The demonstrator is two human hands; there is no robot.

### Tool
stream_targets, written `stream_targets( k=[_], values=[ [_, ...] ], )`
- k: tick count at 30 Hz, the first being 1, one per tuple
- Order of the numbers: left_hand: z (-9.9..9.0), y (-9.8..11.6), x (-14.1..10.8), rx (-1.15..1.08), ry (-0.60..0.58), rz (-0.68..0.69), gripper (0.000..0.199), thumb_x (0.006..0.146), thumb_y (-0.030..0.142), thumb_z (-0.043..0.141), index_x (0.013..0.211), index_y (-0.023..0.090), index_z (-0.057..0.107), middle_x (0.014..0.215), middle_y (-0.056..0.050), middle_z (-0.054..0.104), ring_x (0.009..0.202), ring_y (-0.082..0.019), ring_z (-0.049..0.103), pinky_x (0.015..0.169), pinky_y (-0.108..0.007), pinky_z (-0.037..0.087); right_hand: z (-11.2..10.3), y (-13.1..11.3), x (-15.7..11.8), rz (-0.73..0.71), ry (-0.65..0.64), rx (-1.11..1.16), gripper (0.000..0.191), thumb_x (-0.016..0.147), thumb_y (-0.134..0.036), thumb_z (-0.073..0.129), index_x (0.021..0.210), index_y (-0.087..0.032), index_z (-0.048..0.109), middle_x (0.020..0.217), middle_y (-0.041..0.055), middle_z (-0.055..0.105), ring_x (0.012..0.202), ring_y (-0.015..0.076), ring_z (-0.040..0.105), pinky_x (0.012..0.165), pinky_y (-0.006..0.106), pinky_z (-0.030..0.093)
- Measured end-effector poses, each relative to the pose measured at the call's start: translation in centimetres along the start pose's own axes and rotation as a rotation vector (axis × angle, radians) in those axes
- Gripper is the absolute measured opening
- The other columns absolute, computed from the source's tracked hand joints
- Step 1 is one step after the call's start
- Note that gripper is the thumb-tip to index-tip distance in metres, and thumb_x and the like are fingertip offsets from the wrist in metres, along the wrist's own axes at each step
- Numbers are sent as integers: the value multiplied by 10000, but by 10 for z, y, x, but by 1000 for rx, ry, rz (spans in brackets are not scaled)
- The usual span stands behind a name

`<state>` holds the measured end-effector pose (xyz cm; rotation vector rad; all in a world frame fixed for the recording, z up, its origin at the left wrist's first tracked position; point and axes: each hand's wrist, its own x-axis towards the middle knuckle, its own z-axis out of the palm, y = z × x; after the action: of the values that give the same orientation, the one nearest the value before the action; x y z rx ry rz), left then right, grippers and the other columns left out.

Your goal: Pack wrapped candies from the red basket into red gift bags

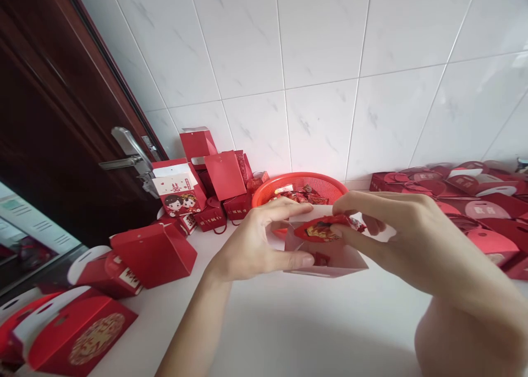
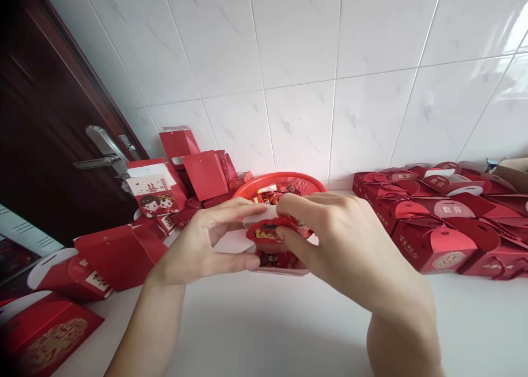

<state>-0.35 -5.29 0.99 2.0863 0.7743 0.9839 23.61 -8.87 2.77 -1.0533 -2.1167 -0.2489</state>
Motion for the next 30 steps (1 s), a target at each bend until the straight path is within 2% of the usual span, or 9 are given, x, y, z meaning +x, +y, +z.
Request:
stream_targets(
  k=[5,8,10,13,17,20,23,26,30],
  values=[
    [5,-16,8,66,-91,-84,679,711,269,895,1347,334,667,1324,-66,682,1245,-296,625,1061,-465,538,9,9,8,153,-215,-84,80,882,-246,598,820,-247,649,574,-38,561,479,126,468,496,259,250],
    [7,-32,13,72,-136,-140,708,680,274,905,1345,309,667,1356,-91,668,1250,-320,628,969,-451,590,17,10,12,206,-383,-126,172,892,-249,576,721,-233,564,565,-36,540,458,124,391,490,274,206],
    [6,-42,16,68,-146,-179,722,665,291,913,1344,295,667,1369,-103,662,1279,-333,612,971,-461,586,22,11,15,224,-450,-150,214,895,-238,555,687,-225,512,586,-28,542,463,124,356,492,284,186],
    [2,-51,19,69,-144,-194,729,650,313,924,1335,279,675,1379,-117,657,1285,-341,608,1019,-501,550,24,12,19,248,-484,-144,191,885,-203,538,697,-222,510,638,-18,564,499,128,382,509,287,185],
    [-1,-50,22,88,-175,-153,718,647,305,924,1322,283,682,1374,-105,665,1297,-337,598,1075,-529,503,26,10,23,280,-502,-129,175,890,-207,537,716,-225,530,626,-18,557,510,134,390,518,285,192],
    [-1,-47,22,78,-182,-143,709,657,281,915,1326,269,679,1353,-100,678,1306,-327,593,1094,-503,490,33,3,28,285,-514,-158,180,847,-127,538,691,-215,524,566,-22,509,474,125,323,509,292,180],
    [-2,-47,23,59,-185,-170,686,689,237,884,1340,268,669,1305,-90,703,1222,-305,647,1035,-464,528,45,-6,33,244,-522,-142,195,784,-52,547,659,-201,527,578,-16,533,455,111,271,496,295,179],
    [-4,-50,24,38,-211,-165,628,723,183,836,1324,273,679,1268,-72,721,1150,-285,681,972,-424,555,57,-10,37,199,-530,-121,194,766,-33,548,664,-198,562,644,3,593,472,115,317,488,296,186],
    [-7,-54,26,-23,-222,-165,581,746,174,808,1309,259,690,1279,-77,717,1191,-295,665,984,-419,551,69,-8,40,224,-544,-115,175,800,-44,543,719,-192,587,680,21,611,515,126,421,496,296,204]
  ],
)
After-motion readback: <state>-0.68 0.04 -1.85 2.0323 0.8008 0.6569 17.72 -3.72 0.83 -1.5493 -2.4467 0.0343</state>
